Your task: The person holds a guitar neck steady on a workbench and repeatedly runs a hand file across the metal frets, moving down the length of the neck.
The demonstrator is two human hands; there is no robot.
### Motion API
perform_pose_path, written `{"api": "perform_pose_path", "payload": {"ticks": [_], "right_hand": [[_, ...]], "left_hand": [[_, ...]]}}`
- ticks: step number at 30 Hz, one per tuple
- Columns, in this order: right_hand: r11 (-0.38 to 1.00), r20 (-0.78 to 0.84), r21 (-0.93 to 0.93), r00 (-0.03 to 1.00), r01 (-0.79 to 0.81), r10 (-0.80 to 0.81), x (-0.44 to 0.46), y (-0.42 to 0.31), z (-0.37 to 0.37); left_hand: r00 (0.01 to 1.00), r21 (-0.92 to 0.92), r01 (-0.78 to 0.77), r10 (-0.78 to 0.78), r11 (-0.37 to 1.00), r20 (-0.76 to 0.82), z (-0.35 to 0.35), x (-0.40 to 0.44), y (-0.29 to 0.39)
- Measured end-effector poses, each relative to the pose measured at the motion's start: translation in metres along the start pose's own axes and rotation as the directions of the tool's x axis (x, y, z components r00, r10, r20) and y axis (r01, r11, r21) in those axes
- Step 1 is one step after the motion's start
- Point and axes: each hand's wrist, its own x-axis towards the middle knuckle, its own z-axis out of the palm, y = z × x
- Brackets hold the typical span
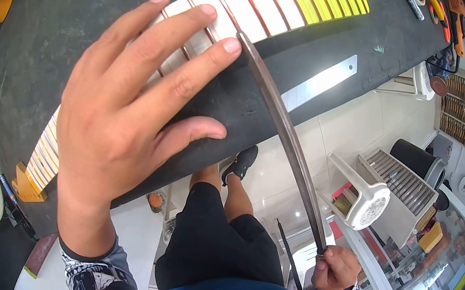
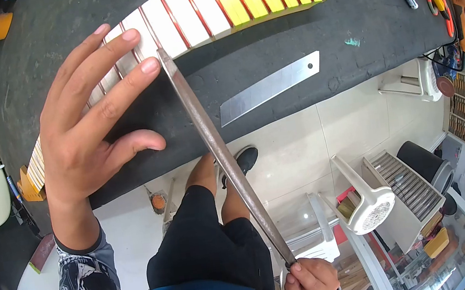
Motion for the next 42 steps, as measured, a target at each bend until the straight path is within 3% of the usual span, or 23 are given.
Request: {"api": "perform_pose_path", "payload": {"ticks": [10, 13, 16, 22, 28, 34, 42], "right_hand": [[0.996, 0.044, -0.091, 0.999, -0.026, 0.031, 0.016, -0.022, -0.006], [0.999, -0.003, -0.047, 1.000, 0.017, -0.017, 0.055, -0.028, 0.000], [0.999, 0.066, 0.036, 0.997, 0.023, -0.025, 0.109, -0.037, 0.005], [0.993, -0.021, 0.044, 0.993, 0.113, -0.112, 0.166, -0.036, 0.025], [0.993, -0.119, 0.049, 0.987, 0.111, -0.105, 0.109, -0.013, 0.008], [0.994, -0.072, 0.085, 0.995, -0.065, 0.072, 0.046, -0.003, 0.000], [0.991, -0.051, 0.106, 0.995, -0.083, 0.089, 0.022, 0.010, -0.002]], "left_hand": [[0.997, -0.019, 0.057, -0.056, 0.998, 0.049, -0.003, -0.002, 0.003], [0.995, -0.052, 0.079, -0.076, 0.996, 0.061, -0.005, 0.000, 0.003], [0.995, -0.080, 0.082, -0.077, 0.993, 0.065, -0.006, 0.000, 0.002], [0.994, -0.121, 0.081, -0.071, 0.989, 0.084, -0.007, 0.001, -0.002], [0.988, -0.152, 0.117, -0.099, 0.982, 0.119, -0.008, 0.002, 0.000], [0.981, -0.086, 0.088, -0.071, 0.992, 0.179, -0.012, 0.007, 0.001], [0.965, -0.047, 0.233, -0.224, 0.971, 0.137, -0.013, 0.016, 0.006]]}}
